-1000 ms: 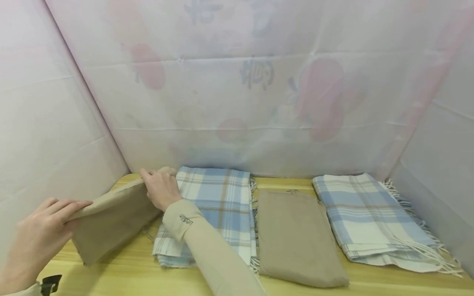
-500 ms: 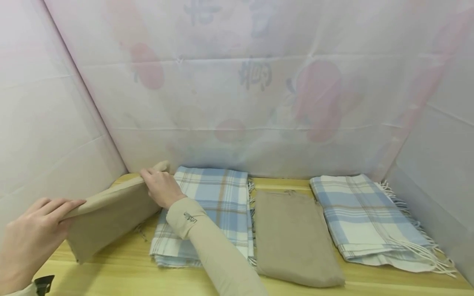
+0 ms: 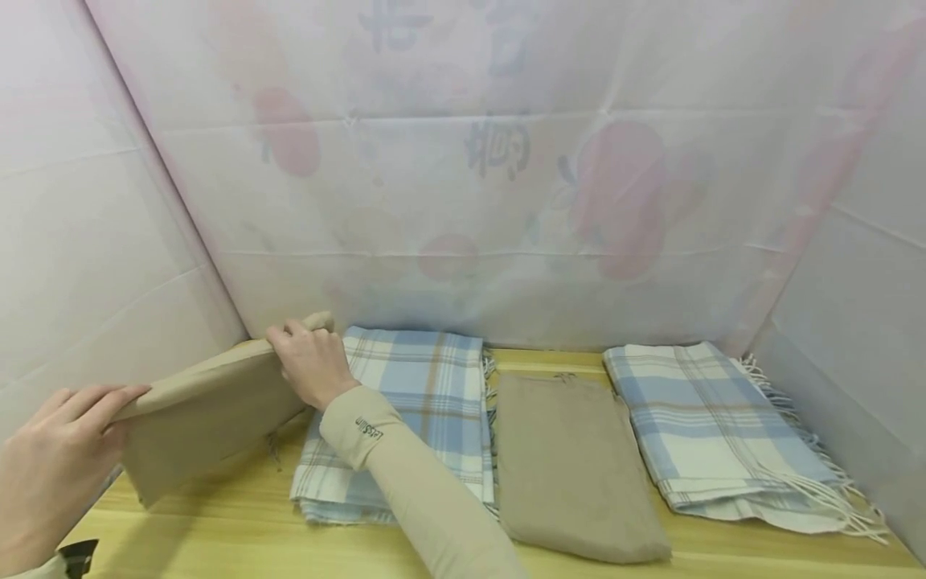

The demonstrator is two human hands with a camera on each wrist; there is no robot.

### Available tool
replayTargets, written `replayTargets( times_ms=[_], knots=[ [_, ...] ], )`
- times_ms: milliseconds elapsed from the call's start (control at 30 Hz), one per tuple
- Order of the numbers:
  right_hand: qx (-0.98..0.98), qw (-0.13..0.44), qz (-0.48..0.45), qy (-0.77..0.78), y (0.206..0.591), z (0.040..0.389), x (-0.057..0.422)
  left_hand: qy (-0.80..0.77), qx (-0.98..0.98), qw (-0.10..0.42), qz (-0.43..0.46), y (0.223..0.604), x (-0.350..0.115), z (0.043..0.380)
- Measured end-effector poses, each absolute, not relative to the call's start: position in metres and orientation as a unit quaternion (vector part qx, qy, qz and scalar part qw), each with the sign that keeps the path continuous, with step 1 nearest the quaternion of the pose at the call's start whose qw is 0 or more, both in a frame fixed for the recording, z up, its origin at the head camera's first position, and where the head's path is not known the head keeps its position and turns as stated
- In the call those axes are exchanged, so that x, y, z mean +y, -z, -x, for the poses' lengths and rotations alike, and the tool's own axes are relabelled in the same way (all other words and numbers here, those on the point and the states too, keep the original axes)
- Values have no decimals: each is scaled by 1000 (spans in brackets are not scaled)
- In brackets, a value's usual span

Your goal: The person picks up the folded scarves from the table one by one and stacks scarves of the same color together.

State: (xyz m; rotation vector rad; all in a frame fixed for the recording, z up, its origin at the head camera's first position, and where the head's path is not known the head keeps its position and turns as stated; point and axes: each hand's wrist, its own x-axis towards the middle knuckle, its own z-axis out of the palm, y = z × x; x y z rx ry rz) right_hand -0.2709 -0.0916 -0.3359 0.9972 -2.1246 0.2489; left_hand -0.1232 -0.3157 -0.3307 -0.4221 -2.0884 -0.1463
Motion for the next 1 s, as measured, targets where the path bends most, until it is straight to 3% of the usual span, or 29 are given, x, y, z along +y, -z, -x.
replayTargets(
  times_ms=[533, 1000],
  knots=[
    [-822, 387, -404, -104, 317, 271, -83, 102, -830, 528, 149, 326, -310, 125],
    [-811, 390, -420, -121, 313, 273, -64, 105, -829, 526, 160, 325, -297, 129]
  ],
)
